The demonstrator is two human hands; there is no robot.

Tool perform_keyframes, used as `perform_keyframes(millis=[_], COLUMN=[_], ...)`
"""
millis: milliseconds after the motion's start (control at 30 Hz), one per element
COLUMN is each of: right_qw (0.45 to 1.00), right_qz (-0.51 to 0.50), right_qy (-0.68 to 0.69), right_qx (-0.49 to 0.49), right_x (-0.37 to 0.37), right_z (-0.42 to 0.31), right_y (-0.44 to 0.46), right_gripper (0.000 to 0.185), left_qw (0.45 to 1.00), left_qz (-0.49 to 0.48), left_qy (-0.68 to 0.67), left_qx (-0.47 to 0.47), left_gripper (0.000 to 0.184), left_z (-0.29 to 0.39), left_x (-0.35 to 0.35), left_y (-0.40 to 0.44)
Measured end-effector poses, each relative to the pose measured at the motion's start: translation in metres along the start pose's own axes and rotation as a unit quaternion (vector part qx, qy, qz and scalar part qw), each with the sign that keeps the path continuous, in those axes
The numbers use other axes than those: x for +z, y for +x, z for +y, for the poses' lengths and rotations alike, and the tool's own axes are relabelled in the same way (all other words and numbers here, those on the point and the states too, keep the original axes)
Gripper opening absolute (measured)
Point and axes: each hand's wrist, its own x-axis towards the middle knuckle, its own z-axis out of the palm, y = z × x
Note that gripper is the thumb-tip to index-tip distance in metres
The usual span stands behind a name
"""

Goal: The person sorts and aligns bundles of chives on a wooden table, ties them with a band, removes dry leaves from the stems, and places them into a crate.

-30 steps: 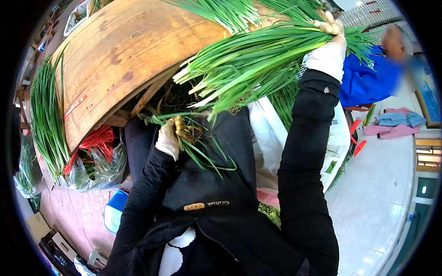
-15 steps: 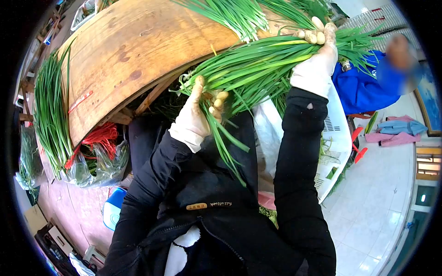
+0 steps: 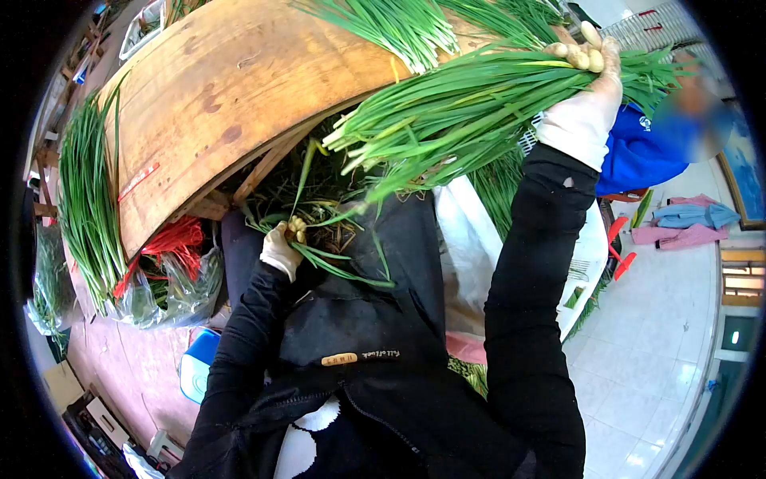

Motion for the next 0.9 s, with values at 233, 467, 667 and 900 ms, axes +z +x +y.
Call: perform_keyframes(millis=[233,467,667,900], right_qw=[0.993,0.997,0.993,0.999], right_qz=[0.071,0.039,0.05,0.024], right_qy=[-0.084,-0.071,-0.1,-0.021], right_qx=[-0.051,-0.011,-0.023,-0.021], right_x=[0.016,0.032,0.027,-0.016], right_z=[0.025,0.038,0.031,-0.035], right_y=[-0.014,-0.03,-0.024,0.026], right_gripper=[0.03,0.03,0.031,0.022], left_qw=[0.934,0.956,0.962,0.99], left_qz=[-0.343,-0.287,-0.233,0.068], left_qy=[0.101,0.055,0.139,0.101], left_qx=[-0.032,-0.033,0.041,0.077], left_gripper=[0.034,0.014,0.018,0.017], left_z=[-0.014,-0.023,-0.025,0.013], left_x=[0.107,0.159,0.135,-0.017], left_y=[-0.082,-0.082,-0.071,0.031])
